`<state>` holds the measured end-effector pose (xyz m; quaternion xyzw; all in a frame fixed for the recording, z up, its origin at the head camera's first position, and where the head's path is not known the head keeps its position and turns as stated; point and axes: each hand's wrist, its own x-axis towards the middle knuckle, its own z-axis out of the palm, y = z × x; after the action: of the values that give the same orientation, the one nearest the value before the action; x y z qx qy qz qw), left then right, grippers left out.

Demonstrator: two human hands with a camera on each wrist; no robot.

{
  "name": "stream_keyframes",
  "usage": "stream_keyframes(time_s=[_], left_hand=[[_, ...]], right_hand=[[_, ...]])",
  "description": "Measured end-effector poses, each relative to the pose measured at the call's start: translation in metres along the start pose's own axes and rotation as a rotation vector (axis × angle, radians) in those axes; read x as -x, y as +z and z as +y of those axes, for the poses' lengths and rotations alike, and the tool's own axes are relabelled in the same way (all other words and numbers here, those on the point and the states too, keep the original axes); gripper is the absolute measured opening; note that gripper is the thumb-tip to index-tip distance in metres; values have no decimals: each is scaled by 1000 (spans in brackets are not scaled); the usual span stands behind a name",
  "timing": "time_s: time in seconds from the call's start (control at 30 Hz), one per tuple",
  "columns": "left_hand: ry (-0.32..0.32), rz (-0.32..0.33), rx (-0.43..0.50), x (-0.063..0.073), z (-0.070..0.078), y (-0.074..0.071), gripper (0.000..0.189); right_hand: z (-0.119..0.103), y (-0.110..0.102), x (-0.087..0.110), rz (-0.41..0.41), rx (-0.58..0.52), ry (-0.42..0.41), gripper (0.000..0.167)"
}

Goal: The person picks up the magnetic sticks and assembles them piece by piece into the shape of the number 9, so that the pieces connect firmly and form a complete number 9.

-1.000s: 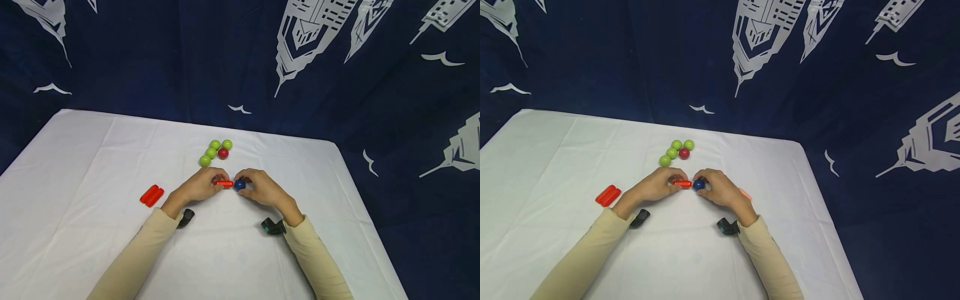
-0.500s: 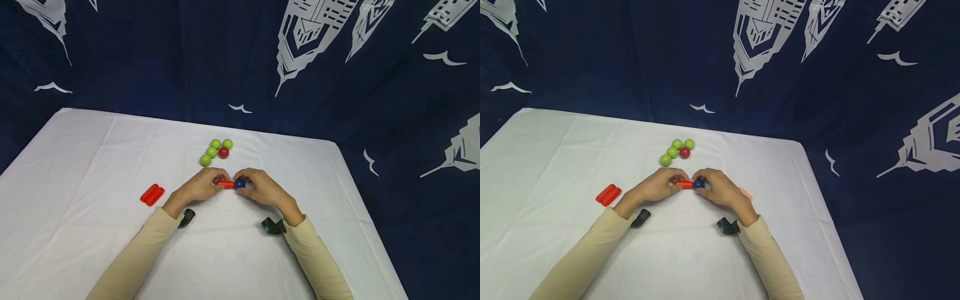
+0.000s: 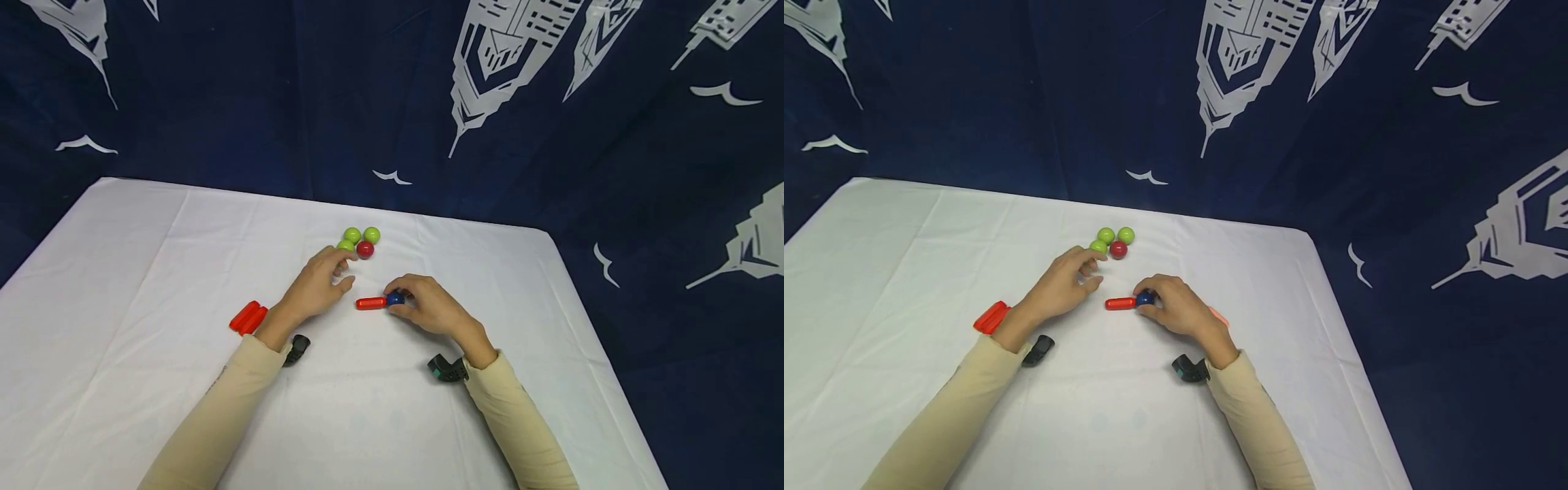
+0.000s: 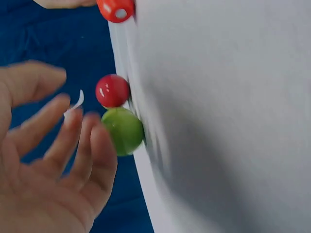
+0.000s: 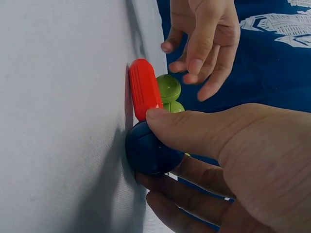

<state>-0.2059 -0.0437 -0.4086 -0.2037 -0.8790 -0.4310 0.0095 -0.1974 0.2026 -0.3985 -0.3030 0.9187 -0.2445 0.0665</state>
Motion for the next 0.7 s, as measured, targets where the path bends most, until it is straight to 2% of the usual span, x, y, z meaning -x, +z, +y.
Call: stream_keyframes(time_s=[0.1,0.2,0.33,0.7], left_hand=[[-49,64,-53,0,-3,-2,45],[-105,68,-86,0,-6,-2,49],[-151,46,-96,1,-7,-2,49],[-199,-47,-146,2,-3,-8,47]], right_hand=[[0,0,0,-4,-3,15,28],[-1,0,0,-3,-9,16,27],[0,1,0,3,-16,6,28],[1,0,1,2,-34,23,27]])
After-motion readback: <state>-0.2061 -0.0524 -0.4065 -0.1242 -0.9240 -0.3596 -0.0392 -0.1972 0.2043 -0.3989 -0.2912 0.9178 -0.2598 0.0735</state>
